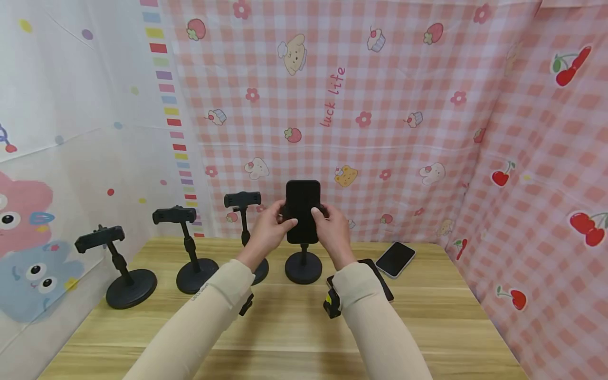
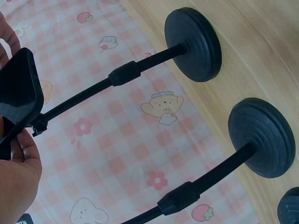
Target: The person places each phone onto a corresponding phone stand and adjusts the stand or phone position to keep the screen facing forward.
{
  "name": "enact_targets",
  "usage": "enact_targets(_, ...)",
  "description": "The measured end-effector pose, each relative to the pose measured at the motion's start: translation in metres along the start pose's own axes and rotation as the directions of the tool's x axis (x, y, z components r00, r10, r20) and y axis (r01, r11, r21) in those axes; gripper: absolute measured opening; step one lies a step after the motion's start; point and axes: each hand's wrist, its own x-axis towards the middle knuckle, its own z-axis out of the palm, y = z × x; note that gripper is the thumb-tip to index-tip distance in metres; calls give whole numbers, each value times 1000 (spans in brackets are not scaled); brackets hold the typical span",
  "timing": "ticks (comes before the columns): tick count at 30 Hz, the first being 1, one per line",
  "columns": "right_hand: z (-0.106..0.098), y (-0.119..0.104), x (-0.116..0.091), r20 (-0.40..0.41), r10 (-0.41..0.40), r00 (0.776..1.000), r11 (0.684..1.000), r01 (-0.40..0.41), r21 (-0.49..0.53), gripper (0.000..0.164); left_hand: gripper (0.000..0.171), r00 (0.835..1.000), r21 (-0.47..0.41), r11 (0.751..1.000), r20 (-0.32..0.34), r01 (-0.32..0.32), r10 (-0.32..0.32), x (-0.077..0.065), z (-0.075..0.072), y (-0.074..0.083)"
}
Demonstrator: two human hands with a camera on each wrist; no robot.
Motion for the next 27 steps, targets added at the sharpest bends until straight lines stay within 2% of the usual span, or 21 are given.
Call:
enact_targets(8, 0, 0, -1, -4, 10, 1000, 1000, -10, 0, 37, 46, 1000, -27, 1000, 22, 11, -10, 0, 1, 0)
enact_targets(14, 1, 1, -1, 4, 18, 1000, 999, -18, 38, 34, 48, 999, -41, 999, 32, 14, -13, 1, 0, -2)
enact_targets(20, 1, 5, -1, -3, 0, 1000, 997, 1, 82, 34, 49, 1000, -46, 999, 25, 18, -17, 0, 3, -3)
enact_targets(27, 0, 5, -2, -7, -10, 1000, 997, 10, 80, 33, 51, 999, -59, 998, 31, 38, -36, -1, 2, -1)
